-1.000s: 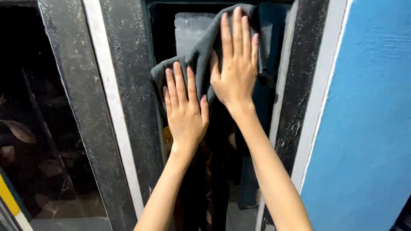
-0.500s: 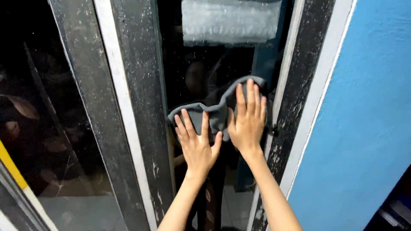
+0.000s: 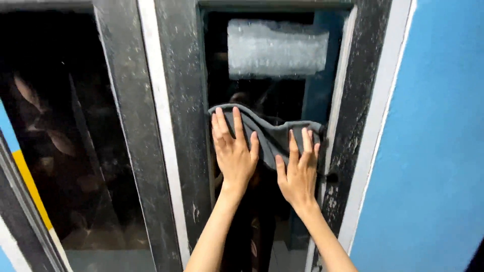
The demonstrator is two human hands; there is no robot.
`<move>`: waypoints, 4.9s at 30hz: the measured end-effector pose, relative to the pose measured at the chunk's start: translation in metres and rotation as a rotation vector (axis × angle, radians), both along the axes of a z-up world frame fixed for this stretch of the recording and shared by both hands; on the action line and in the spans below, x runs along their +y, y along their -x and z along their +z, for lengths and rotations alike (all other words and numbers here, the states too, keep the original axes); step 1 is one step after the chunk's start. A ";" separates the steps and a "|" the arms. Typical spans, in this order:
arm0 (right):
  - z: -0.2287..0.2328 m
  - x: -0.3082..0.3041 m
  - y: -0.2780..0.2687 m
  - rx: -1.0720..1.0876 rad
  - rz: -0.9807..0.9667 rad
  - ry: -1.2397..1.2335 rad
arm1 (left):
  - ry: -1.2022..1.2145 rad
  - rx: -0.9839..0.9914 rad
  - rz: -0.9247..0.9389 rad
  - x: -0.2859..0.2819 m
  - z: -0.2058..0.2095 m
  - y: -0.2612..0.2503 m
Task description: The person wipes a glass window pane with a gray cloth using both hands, moving the cloth in vertical and horizontal strokes across the surface. The person's reflection is visible in the glass throughout the clip.
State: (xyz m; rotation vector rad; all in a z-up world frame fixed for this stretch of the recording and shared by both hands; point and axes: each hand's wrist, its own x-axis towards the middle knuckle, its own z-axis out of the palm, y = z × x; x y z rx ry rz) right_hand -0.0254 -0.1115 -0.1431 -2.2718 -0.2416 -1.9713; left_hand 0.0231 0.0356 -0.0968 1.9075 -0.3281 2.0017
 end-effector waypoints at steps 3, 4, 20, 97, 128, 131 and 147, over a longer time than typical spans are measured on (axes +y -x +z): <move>0.022 0.009 0.002 -0.037 0.007 0.010 | -0.046 -0.004 -0.084 0.005 0.035 -0.001; 0.029 0.011 0.000 -0.044 0.009 0.009 | -0.047 -0.011 -0.082 0.005 0.046 -0.003; 0.112 0.020 -0.001 -0.029 0.092 -0.050 | -0.103 0.091 0.054 0.002 0.169 0.001; -0.108 0.012 0.012 0.119 0.042 -0.064 | -0.154 0.092 0.022 0.011 -0.095 -0.008; 0.116 0.064 -0.018 0.022 0.186 0.238 | -0.090 -0.098 -0.440 0.028 0.031 -0.018; 0.115 0.060 -0.019 0.017 0.132 0.238 | -0.090 -0.062 -0.354 0.024 0.036 -0.007; 0.091 -0.021 -0.036 0.035 -0.159 -0.053 | -0.254 0.078 -0.002 -0.042 0.052 0.024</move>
